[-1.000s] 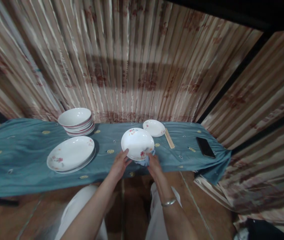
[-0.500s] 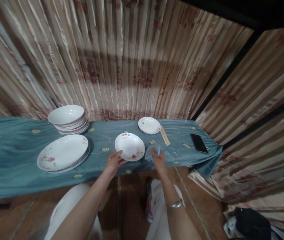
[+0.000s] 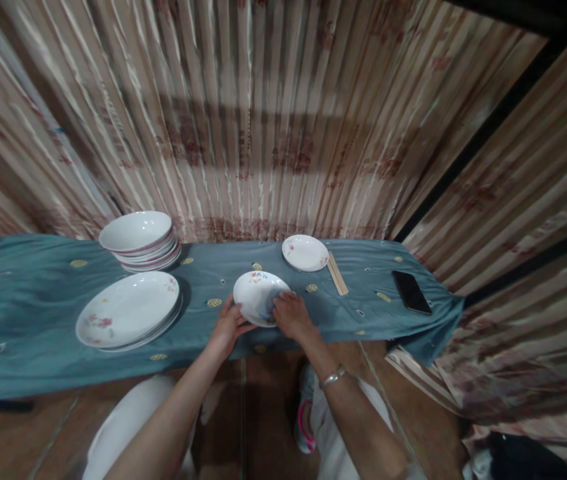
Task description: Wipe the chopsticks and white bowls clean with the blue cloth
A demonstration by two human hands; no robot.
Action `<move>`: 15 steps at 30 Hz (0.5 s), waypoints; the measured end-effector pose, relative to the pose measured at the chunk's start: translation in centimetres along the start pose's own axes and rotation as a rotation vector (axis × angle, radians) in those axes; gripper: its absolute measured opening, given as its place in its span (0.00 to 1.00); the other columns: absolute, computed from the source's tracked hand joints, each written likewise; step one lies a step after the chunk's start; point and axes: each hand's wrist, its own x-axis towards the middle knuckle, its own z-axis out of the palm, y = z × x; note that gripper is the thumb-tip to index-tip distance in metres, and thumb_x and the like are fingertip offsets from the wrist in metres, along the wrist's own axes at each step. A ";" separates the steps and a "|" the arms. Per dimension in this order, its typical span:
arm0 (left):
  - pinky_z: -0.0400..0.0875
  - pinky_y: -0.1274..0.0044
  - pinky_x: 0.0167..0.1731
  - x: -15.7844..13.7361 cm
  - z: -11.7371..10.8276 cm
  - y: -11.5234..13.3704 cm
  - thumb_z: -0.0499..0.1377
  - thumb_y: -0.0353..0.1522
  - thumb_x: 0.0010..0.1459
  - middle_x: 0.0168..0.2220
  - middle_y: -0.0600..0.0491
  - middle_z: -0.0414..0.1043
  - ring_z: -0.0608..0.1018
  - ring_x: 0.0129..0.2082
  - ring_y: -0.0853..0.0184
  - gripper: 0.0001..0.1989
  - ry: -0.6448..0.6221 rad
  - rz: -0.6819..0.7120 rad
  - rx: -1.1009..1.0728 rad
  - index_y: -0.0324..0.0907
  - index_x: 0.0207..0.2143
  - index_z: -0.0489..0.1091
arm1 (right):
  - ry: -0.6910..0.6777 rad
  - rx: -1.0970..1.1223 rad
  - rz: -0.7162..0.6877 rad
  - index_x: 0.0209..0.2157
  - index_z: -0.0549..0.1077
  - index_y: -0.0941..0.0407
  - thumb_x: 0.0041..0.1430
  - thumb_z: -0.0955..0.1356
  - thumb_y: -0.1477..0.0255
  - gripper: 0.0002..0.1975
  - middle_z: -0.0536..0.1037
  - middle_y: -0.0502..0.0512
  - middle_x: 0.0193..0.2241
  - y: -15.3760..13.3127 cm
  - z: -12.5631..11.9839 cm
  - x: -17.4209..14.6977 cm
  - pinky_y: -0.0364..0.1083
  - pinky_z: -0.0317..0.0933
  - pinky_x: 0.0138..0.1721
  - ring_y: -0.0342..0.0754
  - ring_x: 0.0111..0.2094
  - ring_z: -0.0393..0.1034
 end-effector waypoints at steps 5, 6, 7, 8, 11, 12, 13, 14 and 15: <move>0.77 0.67 0.33 -0.3 -0.2 -0.5 0.57 0.26 0.52 0.40 0.49 0.75 0.79 0.30 0.66 0.30 -0.053 0.018 0.057 0.47 0.58 0.56 | 0.034 -0.048 0.081 0.38 0.75 0.62 0.58 0.58 0.82 0.15 0.75 0.65 0.43 1.2 0.9 1.2 0.49 0.56 0.52 0.53 0.48 0.67; 0.77 0.68 0.33 -0.3 -0.2 -0.7 0.58 0.27 0.52 0.42 0.49 0.74 0.79 0.31 0.66 0.32 -0.060 0.029 0.067 0.47 0.59 0.55 | 0.064 -0.039 0.102 0.38 0.75 0.62 0.58 0.58 0.82 0.15 0.75 0.65 0.42 1.4 1.1 1.6 0.48 0.57 0.51 0.53 0.47 0.67; 0.77 0.68 0.33 -0.4 -0.2 -0.9 0.59 0.28 0.52 0.42 0.49 0.74 0.79 0.33 0.65 0.33 -0.066 0.039 0.077 0.47 0.60 0.54 | 0.100 -0.025 0.122 0.39 0.74 0.62 0.59 0.59 0.82 0.14 0.75 0.65 0.43 1.5 1.3 2.0 0.48 0.57 0.50 0.53 0.46 0.67; 0.77 0.68 0.33 -0.3 -0.2 -1.1 0.60 0.29 0.52 0.42 0.49 0.73 0.79 0.34 0.65 0.35 -0.076 0.048 0.086 0.47 0.61 0.52 | 0.134 -0.007 0.138 0.40 0.74 0.62 0.59 0.59 0.81 0.14 0.74 0.65 0.43 1.5 1.5 2.4 0.49 0.58 0.50 0.53 0.46 0.67; 0.78 0.68 0.32 -0.3 -0.1 -1.6 0.62 0.33 0.50 0.39 0.51 0.73 0.78 0.36 0.63 0.38 -0.126 0.075 0.110 0.47 0.62 0.50 | 0.246 0.103 0.170 0.44 0.72 0.64 0.60 0.60 0.78 0.14 0.73 0.67 0.44 1.0 2.1 4.0 0.50 0.58 0.52 0.54 0.48 0.66; 0.77 0.68 0.32 -0.2 0.0 -1.7 0.62 0.34 0.50 0.38 0.52 0.73 0.78 0.36 0.63 0.38 -0.140 0.083 0.115 0.48 0.62 0.50 | 0.282 0.159 0.177 0.46 0.71 0.64 0.61 0.60 0.78 0.14 0.73 0.67 0.44 0.7 2.3 4.5 0.50 0.58 0.52 0.54 0.50 0.66; 0.77 0.68 0.33 -0.2 0.0 -1.9 0.62 0.34 0.49 0.36 0.53 0.73 0.78 0.35 0.64 0.39 -0.147 0.090 0.118 0.48 0.62 0.50 | 0.311 0.208 0.181 0.47 0.70 0.63 0.61 0.60 0.77 0.15 0.73 0.67 0.45 0.4 2.4 5.0 0.51 0.58 0.53 0.54 0.51 0.65; 0.77 0.68 0.33 -0.2 0.1 -1.9 0.62 0.34 0.49 0.35 0.54 0.73 0.78 0.35 0.64 0.39 -0.151 0.095 0.120 0.49 0.61 0.50 | 0.335 0.254 0.181 0.47 0.70 0.62 0.61 0.60 0.76 0.15 0.74 0.66 0.45 0.0 2.6 5.6 0.51 0.57 0.54 0.54 0.52 0.65; 0.77 0.68 0.34 -0.2 0.2 -2.0 0.62 0.34 0.49 0.34 0.55 0.73 0.77 0.34 0.64 0.39 -0.152 0.099 0.120 0.49 0.61 0.50 | 0.352 0.299 0.174 0.48 0.70 0.61 0.61 0.61 0.76 0.15 0.73 0.65 0.46 -0.3 2.6 6.0 0.51 0.57 0.54 0.53 0.52 0.65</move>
